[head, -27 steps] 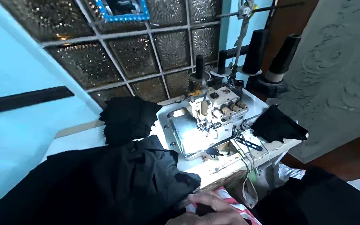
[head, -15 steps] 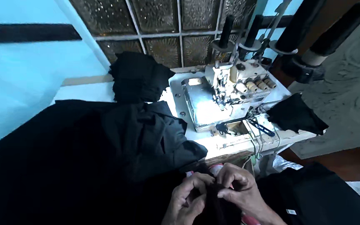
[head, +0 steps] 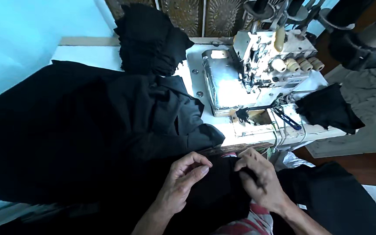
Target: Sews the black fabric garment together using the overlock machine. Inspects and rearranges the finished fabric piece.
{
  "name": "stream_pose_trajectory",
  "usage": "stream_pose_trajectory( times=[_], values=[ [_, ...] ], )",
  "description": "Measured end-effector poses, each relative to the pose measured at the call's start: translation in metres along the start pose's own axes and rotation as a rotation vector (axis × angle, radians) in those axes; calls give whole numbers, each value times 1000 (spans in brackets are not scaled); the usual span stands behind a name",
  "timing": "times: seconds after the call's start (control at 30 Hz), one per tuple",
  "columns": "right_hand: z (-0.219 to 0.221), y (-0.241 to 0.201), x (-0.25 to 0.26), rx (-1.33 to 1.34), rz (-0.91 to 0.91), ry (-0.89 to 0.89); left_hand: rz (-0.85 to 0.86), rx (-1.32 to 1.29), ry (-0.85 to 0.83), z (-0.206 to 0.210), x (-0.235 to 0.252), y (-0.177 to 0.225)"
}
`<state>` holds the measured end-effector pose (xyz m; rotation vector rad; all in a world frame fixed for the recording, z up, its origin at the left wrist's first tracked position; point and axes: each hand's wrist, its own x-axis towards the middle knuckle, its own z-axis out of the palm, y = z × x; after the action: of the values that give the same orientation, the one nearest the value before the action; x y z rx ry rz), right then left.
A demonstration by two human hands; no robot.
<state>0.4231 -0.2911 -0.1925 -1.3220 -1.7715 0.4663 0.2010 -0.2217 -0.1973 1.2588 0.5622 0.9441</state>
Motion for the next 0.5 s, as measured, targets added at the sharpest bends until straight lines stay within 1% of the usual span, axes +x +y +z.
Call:
stream_pose_trajectory(
  times=[0.07, 0.1, 0.17, 0.2, 0.27, 0.33, 0.37, 0.43, 0.5],
  values=[
    [7, 3, -4, -381, -186, 13, 31, 60, -118, -8, 4, 4],
    [10, 7, -6, -508, -260, 26, 64, 121, -171, -12, 6, 6],
    [13, 15, -8, -637, -341, 49, 147, 316, -224, -16, 10, 11],
    [13, 17, -9, -632, -345, 52, 194, 446, -240, -16, 10, 14],
    [11, 18, -8, -480, -284, 39, 307, 747, -242, -13, 8, 18],
    [9, 14, -6, -212, -166, 14, 431, 1060, -218, -8, 4, 18],
    [8, 12, -5, -101, -106, 0, 471, 1167, -207, -7, 2, 17],
    [7, 11, -3, 32, -33, -4, 507, 1253, -179, -7, 1, 14],
    [9, 11, -2, 119, 1, 47, 497, 1173, -135, -9, 2, 12]
  ],
)
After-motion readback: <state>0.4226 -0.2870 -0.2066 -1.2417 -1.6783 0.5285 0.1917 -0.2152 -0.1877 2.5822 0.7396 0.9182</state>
